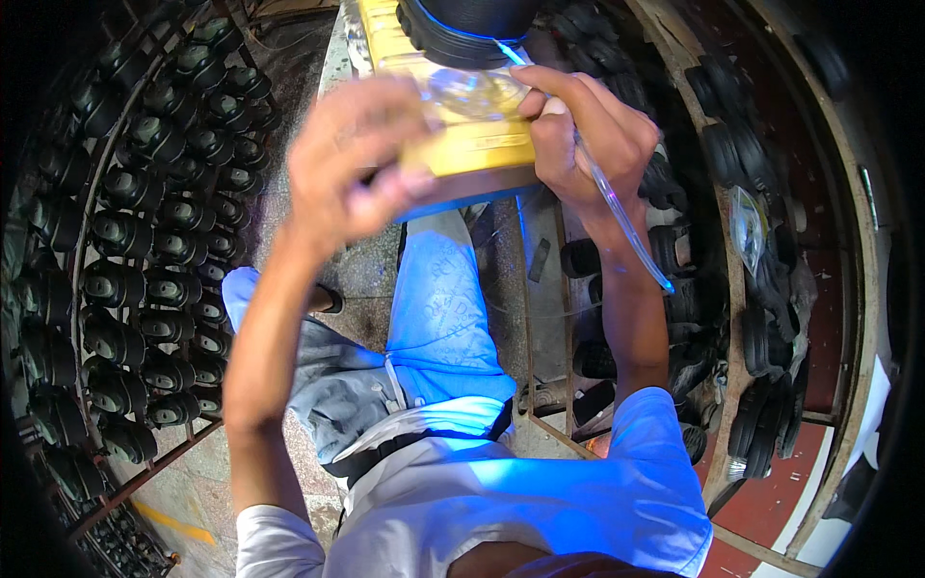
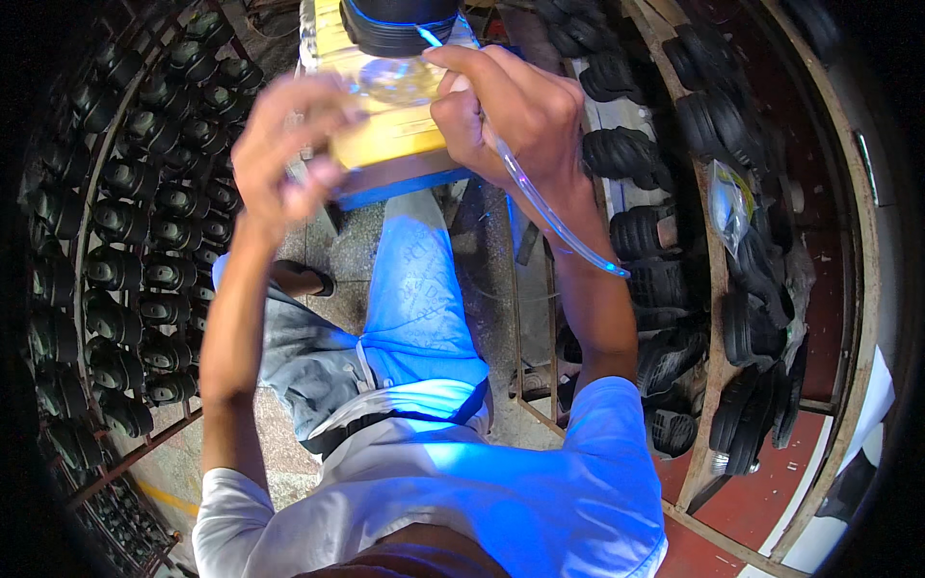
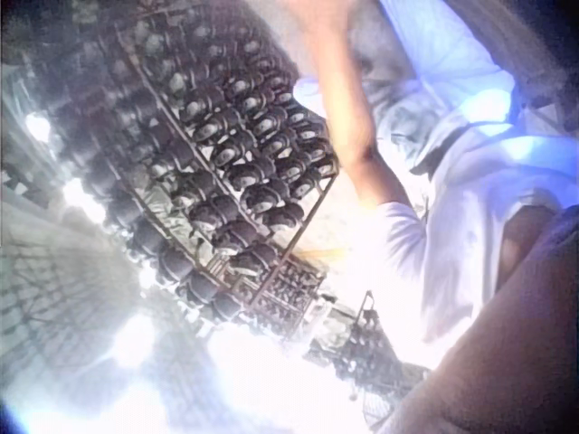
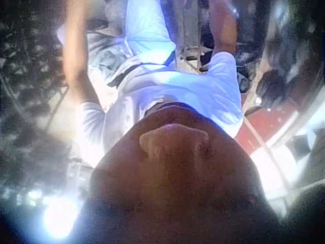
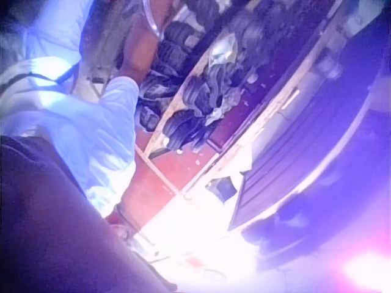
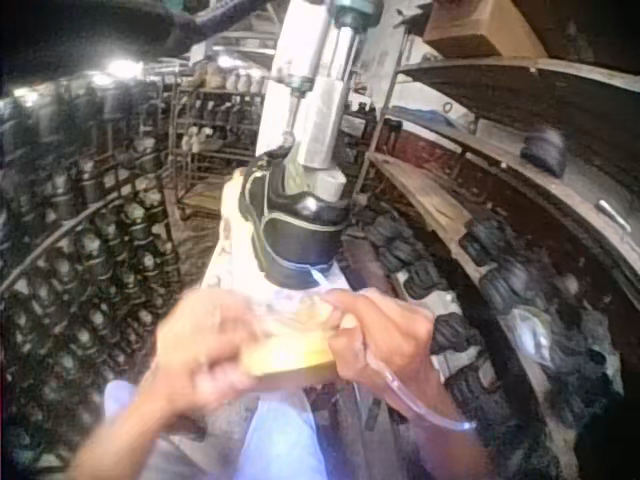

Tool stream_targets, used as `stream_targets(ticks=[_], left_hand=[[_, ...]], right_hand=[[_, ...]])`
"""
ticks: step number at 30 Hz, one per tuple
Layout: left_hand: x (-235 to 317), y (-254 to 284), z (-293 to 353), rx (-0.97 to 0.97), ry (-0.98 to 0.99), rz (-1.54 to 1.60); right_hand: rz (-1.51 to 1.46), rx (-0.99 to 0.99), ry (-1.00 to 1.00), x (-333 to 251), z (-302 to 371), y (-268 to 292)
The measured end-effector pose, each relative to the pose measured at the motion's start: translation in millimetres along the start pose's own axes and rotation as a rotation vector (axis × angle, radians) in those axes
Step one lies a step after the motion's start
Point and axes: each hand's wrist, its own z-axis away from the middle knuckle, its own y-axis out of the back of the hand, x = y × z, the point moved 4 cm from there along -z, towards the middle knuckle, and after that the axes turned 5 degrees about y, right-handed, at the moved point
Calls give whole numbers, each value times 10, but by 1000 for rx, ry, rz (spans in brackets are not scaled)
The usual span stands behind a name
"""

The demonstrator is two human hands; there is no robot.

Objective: The person places a shoe onto an industrial machine, uses a stylus-like tool connected to a tube to trace along the sole seam, and then places the shoe onto a storage rack.

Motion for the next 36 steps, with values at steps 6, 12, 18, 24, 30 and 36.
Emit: stream_targets(ticks=[6, 12, 18, 24, 30, 36], left_hand=[[-351, 467, 483, 283, 271, -131], [-804, 745, 336, 193, 529, -173], [-982, 751, 220, 155, 794, -184], [-1208, 700, 169, 237, 672, -353], [-1224, 671, 166, 247, 677, -317], [-1616, 737, 88, 135, 740, -253]], right_hand=[[-145, 85, 56, -140, -108, -307], [-122, 168, 58, -108, -244, -709], [-85, 258, 78, 61, -306, -802], [146, 107, -59, 133, -144, -576], [318, 225, 26, 269, 192, -254], [194, 137, -106, 392, 249, 261]])
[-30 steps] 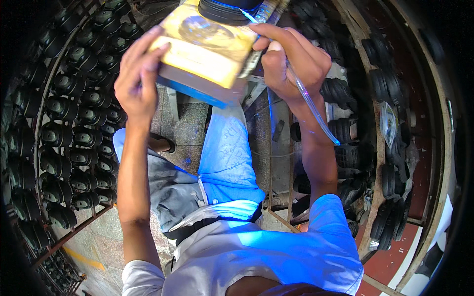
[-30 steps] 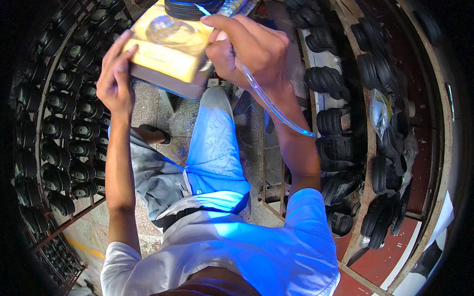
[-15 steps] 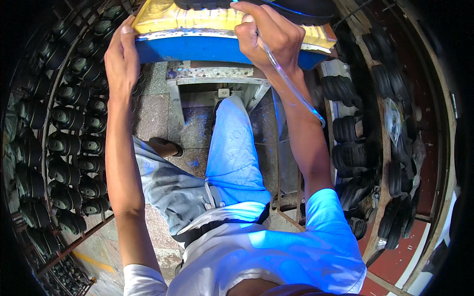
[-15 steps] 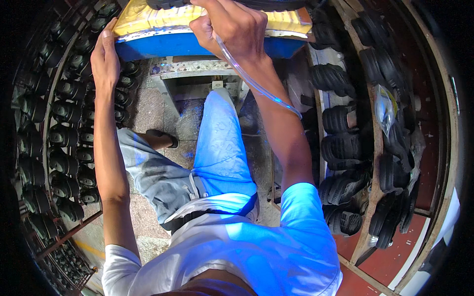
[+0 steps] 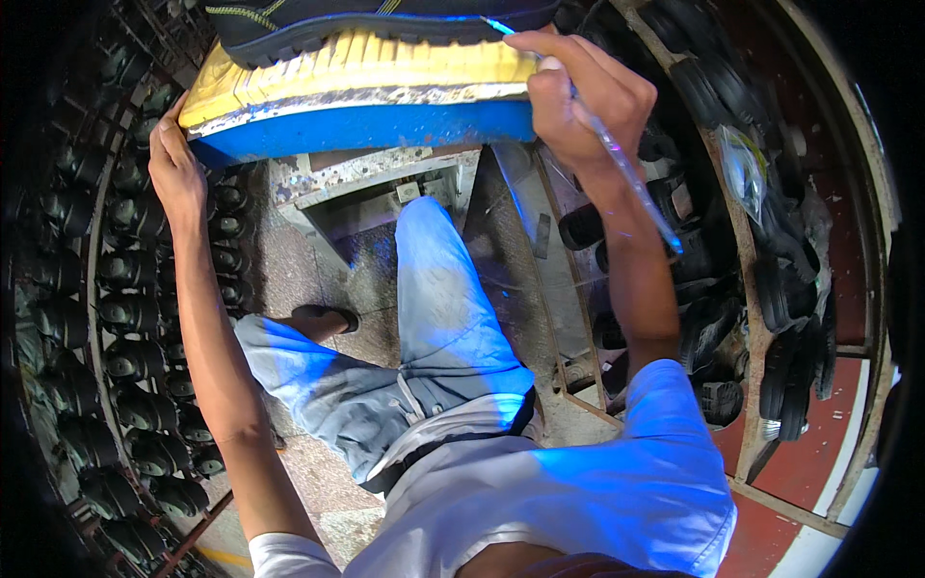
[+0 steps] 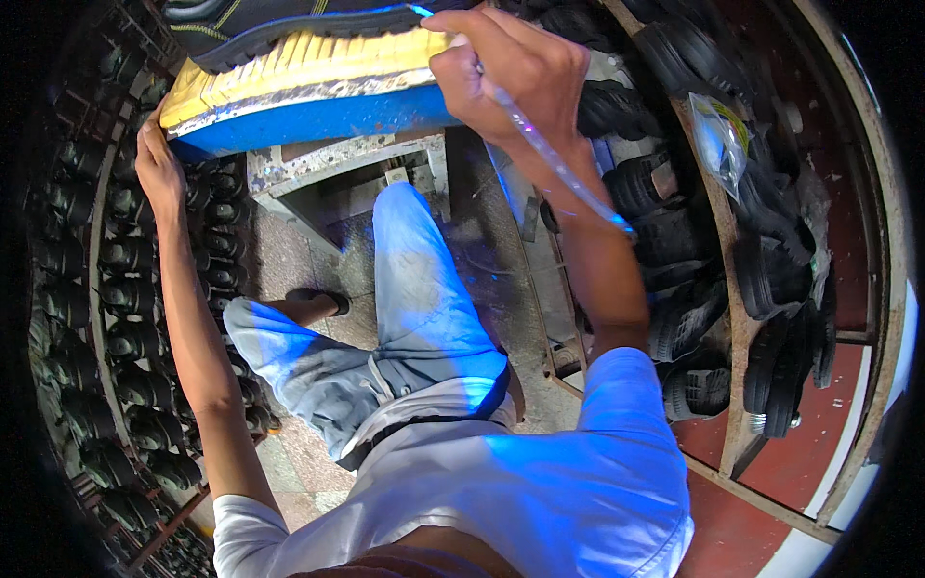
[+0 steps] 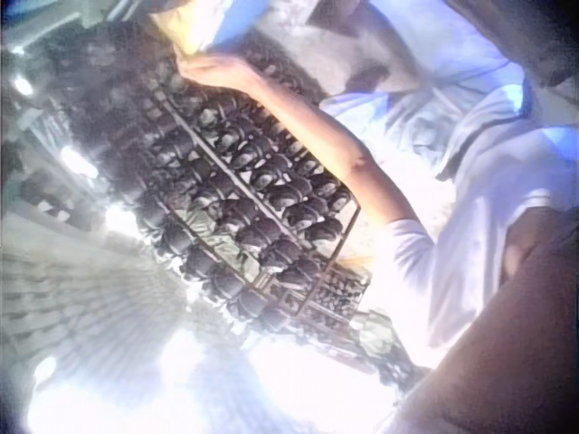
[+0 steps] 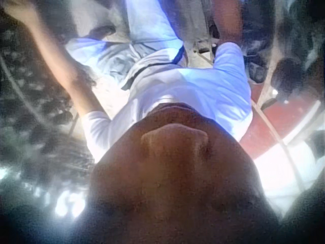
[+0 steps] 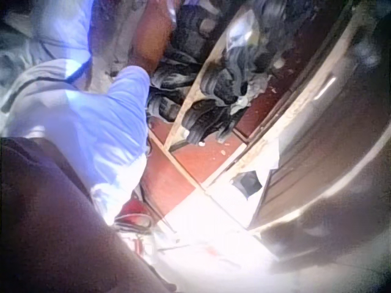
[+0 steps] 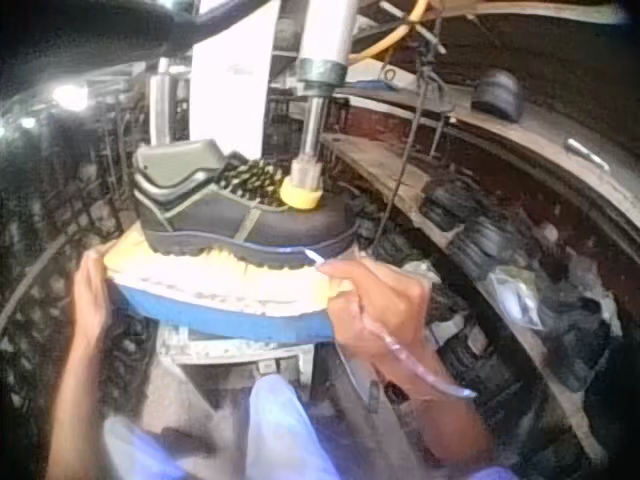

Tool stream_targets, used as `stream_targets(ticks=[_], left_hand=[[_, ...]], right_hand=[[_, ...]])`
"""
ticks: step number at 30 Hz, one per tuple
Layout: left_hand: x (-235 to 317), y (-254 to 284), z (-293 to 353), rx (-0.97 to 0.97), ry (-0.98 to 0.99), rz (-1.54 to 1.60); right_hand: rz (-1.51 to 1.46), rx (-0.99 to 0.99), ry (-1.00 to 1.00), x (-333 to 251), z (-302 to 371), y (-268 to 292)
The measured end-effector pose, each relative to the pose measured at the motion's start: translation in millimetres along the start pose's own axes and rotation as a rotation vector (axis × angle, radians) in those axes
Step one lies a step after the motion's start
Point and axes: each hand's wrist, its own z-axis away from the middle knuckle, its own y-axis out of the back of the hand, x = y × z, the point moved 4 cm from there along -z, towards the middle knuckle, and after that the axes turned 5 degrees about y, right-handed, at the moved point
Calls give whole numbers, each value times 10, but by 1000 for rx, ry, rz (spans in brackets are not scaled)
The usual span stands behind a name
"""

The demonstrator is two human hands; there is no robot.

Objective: The person places a shoe onto an industrial machine, uses a stylus-like tool connected to a tube to trace along the sole seam, and then places the shoe onto a storage rack.

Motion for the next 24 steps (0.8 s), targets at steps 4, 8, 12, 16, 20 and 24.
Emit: stream_targets(ticks=[4, 8, 12, 16, 20, 24], left_hand=[[-192, -161, -339, -63, 25, 144], [-500, -316, -737, -122, 159, 284], [-598, -631, -1028, -125, 185, 412], [-743, -855, -1277, -113, 146, 358], [-773, -843, -1345, -133, 134, 318], [-470, -687, -1004, -123, 195, 351]], right_hand=[[-79, -52, -93, 29, -89, 222], [-162, -120, -132, -82, -194, 415], [-182, -175, -152, -172, -270, 602], [-228, -172, -183, -226, -327, 713], [-271, -169, -119, -314, -350, 790], [-384, -138, -154, -420, -416, 1044]])
